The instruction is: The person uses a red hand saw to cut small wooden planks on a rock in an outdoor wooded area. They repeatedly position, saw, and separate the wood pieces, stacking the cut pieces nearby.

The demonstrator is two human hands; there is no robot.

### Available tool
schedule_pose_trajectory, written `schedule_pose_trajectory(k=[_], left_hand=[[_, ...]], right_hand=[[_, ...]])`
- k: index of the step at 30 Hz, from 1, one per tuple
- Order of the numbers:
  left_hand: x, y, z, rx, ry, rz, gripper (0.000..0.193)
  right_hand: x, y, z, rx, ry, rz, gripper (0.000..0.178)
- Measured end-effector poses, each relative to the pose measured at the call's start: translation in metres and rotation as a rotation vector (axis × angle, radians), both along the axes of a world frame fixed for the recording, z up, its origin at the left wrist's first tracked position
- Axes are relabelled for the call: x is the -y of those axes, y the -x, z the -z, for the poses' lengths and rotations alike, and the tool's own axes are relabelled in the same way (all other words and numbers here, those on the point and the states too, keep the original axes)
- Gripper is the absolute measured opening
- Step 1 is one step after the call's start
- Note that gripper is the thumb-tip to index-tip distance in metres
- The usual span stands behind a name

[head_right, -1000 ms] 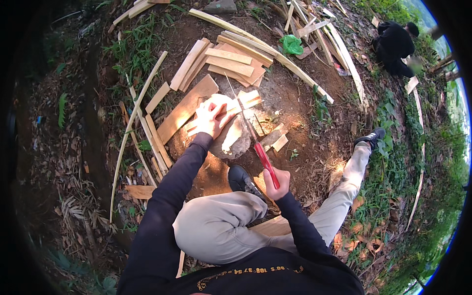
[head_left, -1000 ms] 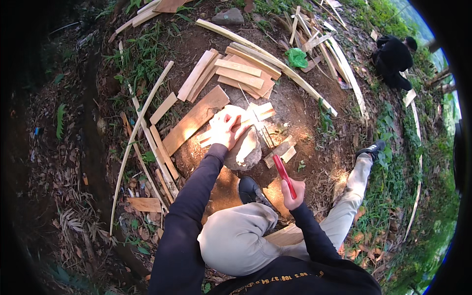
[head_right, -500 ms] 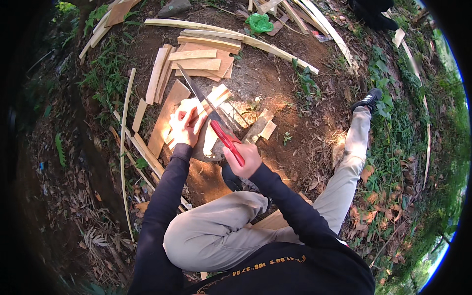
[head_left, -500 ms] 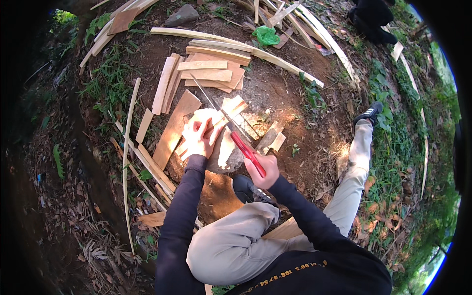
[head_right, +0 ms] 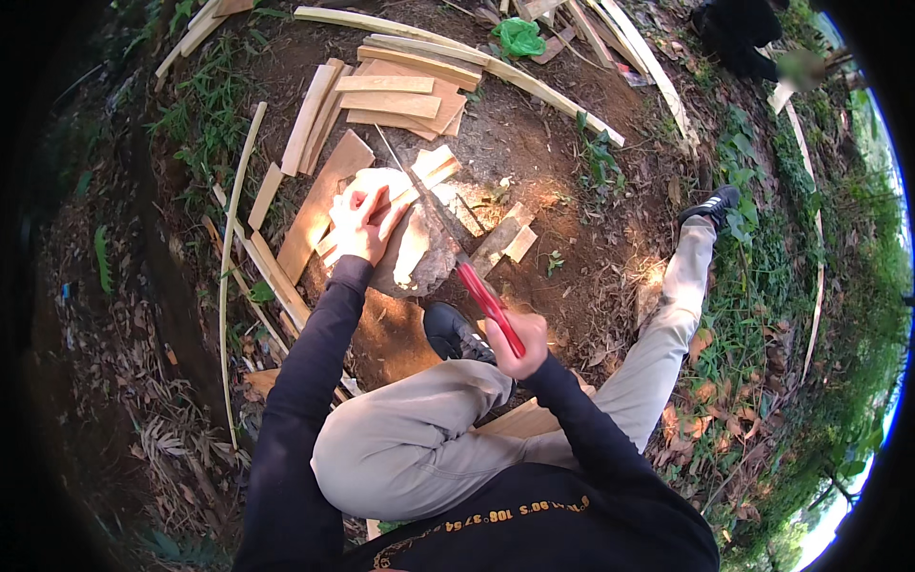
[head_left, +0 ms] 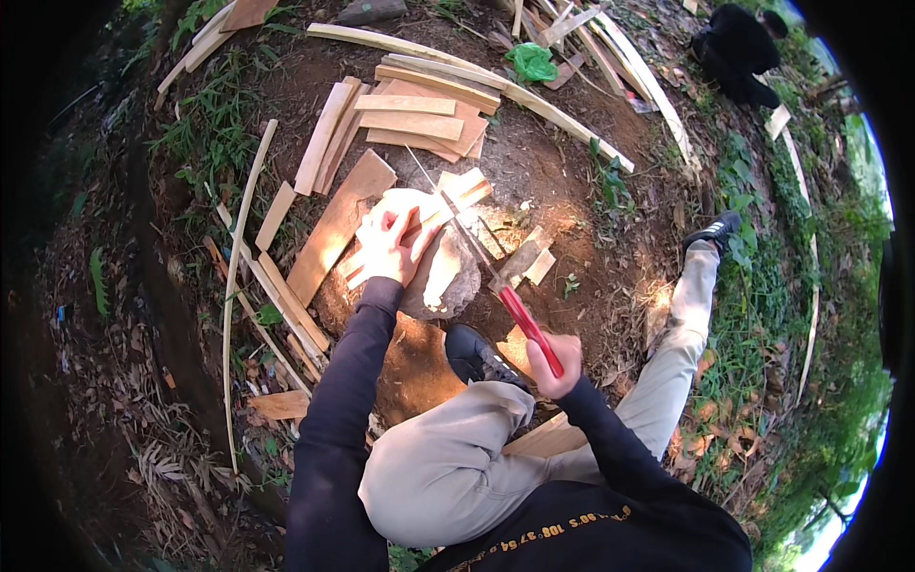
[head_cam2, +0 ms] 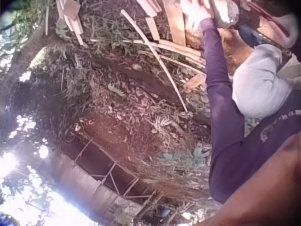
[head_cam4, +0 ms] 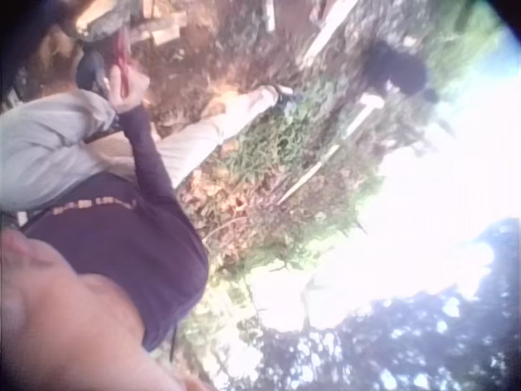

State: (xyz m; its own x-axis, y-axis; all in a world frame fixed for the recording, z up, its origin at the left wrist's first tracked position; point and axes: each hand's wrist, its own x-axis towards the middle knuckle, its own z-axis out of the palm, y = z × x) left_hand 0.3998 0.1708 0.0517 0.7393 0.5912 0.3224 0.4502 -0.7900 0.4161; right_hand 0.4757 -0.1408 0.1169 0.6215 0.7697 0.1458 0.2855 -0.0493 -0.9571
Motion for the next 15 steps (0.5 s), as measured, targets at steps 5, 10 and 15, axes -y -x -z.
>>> schedule_pose_trajectory(k=[5, 10, 15], left_hand=[[0.002, -0.007, 0.008, 0.132, 0.240, 0.031, 0.045], [0.001, -0.003, 0.000, 0.029, -0.015, 0.032, 0.043], [0.004, -0.004, 0.005, 0.025, 0.151, -0.023, 0.046]], right_hand=[[-0.063, -0.014, 0.002, -0.013, -0.013, 0.060, 0.028], [-0.018, 0.000, 0.003, -0.097, 0.034, 0.055, 0.023], [-0.049, -0.006, 0.007, -0.118, 0.056, 0.053, 0.032]])
